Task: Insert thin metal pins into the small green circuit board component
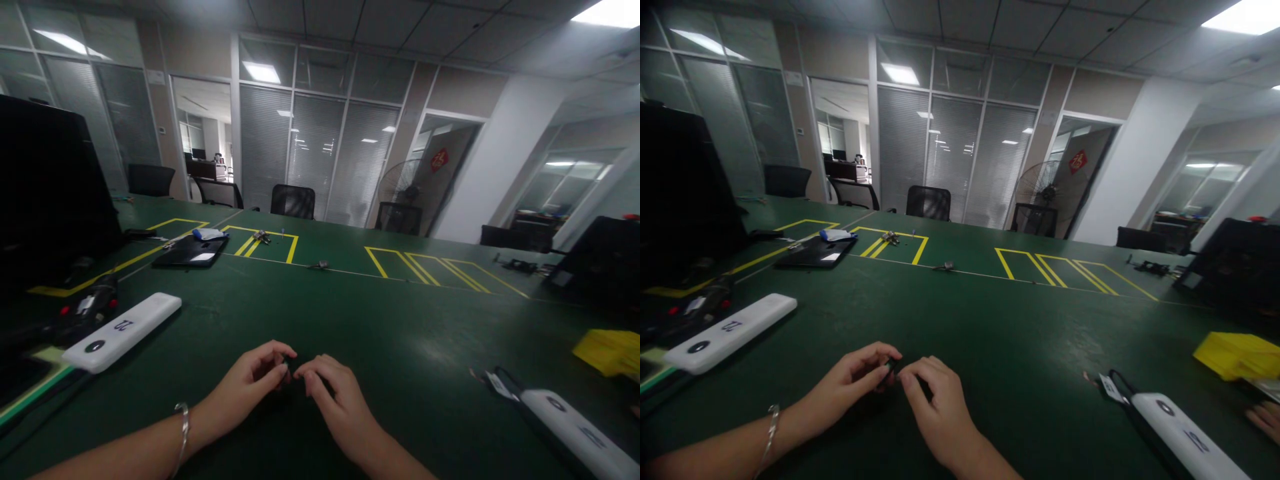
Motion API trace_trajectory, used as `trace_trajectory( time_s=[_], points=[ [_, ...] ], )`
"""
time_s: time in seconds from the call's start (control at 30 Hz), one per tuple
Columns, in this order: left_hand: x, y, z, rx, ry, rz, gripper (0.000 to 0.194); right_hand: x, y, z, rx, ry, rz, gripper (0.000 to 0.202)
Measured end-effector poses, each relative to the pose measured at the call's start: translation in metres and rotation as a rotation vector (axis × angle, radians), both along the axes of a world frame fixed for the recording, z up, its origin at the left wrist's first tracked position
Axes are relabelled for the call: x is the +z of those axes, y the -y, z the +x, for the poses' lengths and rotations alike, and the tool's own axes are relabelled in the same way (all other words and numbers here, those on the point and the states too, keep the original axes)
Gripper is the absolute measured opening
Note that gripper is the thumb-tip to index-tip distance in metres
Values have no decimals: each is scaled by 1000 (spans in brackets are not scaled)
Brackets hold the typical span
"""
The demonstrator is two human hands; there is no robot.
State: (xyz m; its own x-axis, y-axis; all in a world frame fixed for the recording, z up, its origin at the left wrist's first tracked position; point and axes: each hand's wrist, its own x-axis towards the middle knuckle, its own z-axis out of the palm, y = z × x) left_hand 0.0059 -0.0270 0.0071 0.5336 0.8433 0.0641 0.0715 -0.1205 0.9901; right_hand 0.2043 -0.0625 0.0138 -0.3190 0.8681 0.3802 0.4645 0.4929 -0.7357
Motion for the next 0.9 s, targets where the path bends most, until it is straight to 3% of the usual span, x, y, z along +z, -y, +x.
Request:
trace_trajectory(
  time_s=[0.17,0.3,0.5,0.9],
  points=[
    [6,1,0,31,-21,-53,31,0,-1,-1,-2,35,-1,27],
    [2,0,-1,83,7,-39,40,1,-3,-1,-68,19,5,22],
    [0,1,-3,109,-30,38,29,-1,-3,1,-16,40,-38,12],
    [3,-1,-5,133,-139,118,28,-3,-6,2,-39,-30,-70,14]
  ],
)
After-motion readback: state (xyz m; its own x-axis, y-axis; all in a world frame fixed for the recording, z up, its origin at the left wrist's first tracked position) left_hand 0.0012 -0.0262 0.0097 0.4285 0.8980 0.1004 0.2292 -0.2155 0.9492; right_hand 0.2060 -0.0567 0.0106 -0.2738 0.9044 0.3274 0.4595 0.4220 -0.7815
